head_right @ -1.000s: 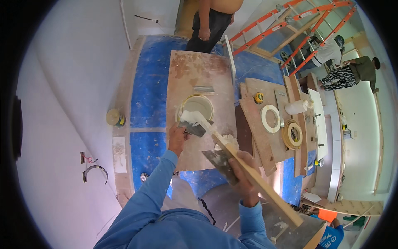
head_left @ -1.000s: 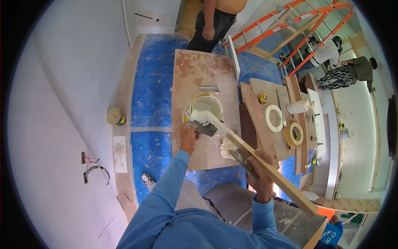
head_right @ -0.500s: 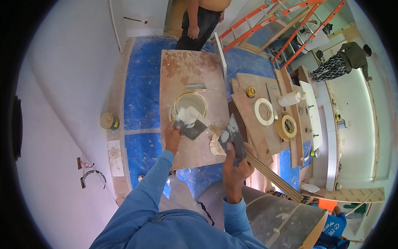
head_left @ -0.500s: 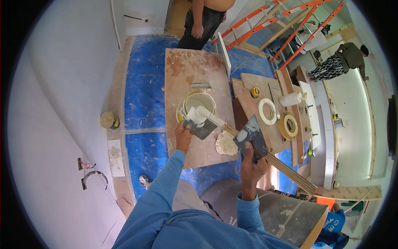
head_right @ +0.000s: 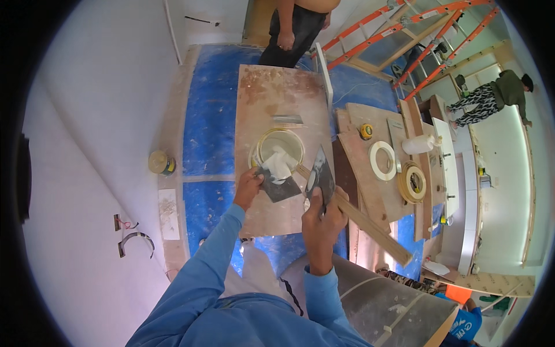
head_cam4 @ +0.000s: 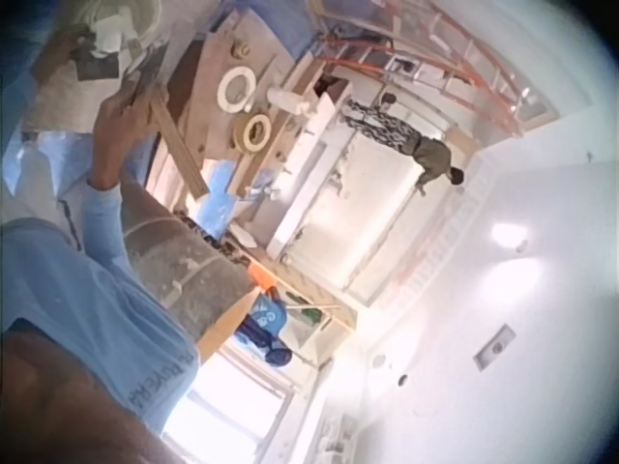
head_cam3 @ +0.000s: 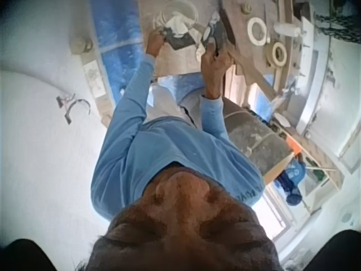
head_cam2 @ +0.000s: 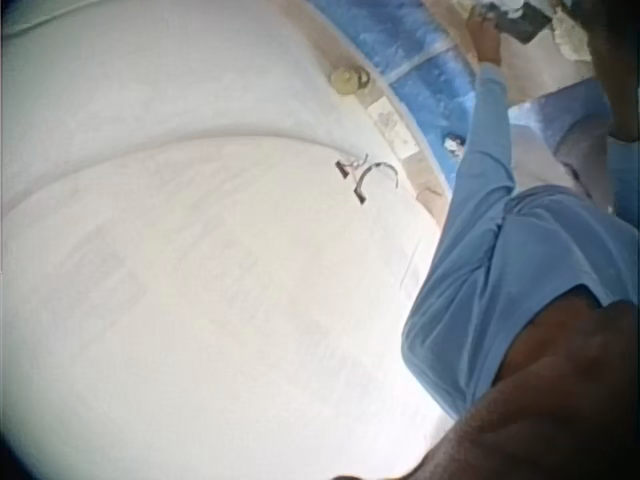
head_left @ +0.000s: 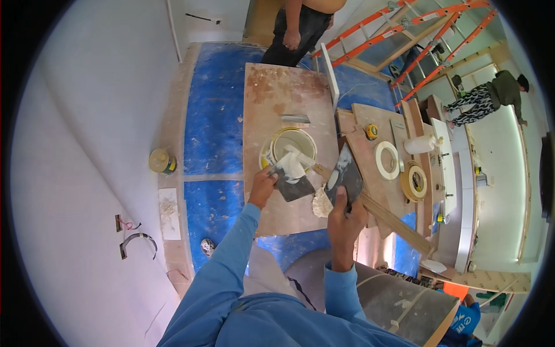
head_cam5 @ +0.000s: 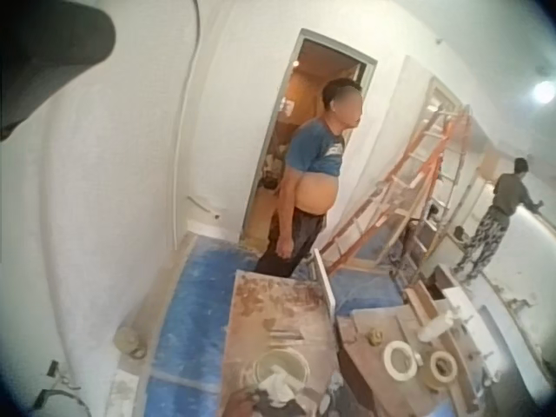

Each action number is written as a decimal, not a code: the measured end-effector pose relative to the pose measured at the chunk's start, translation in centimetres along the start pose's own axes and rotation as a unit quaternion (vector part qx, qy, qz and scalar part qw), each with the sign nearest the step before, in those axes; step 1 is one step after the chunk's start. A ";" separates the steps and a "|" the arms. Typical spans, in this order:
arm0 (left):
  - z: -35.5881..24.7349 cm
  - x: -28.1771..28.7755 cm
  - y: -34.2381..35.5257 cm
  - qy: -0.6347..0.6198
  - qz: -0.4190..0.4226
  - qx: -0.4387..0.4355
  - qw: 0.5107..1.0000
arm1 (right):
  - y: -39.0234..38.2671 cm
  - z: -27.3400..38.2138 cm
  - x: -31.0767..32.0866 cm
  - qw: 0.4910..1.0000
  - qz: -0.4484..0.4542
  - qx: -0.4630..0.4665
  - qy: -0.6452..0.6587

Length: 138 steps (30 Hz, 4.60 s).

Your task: The person applies plaster to a wall using a spatula and a putty knife, spreading and smoothing the compound over a seam before scraping excess material back into a bucket.

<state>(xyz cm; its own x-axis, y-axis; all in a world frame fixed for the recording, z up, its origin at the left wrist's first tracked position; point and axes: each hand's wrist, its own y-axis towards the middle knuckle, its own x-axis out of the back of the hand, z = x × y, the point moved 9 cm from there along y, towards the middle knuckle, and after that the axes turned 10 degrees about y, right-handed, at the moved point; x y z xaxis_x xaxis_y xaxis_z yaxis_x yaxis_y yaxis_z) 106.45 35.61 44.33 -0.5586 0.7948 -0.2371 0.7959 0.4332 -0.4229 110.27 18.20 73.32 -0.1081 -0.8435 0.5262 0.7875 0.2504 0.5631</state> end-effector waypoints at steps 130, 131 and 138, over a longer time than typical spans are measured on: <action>44.5 33.2 -126.3 -0.195 -0.594 -0.231 0.745 | -100.9 31.2 11.1 0.540 0.599 -0.400 0.436; 46.2 34.0 -125.0 -0.195 -0.570 -0.229 0.765 | -100.8 32.0 12.2 0.495 0.562 -0.443 0.492; 53.9 38.0 -118.5 0.001 -0.576 -0.205 0.791 | -111.3 30.1 14.1 0.367 0.569 -0.541 0.499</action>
<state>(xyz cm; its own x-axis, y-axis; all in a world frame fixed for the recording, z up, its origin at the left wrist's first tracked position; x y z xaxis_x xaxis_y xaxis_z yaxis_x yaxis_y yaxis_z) -21.67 -8.43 38.32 -0.9687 -0.2270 0.1002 -0.2317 0.9721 -0.0376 2.80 -7.25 37.21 0.5149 -0.3737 -0.7715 -0.1843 0.8307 -0.5254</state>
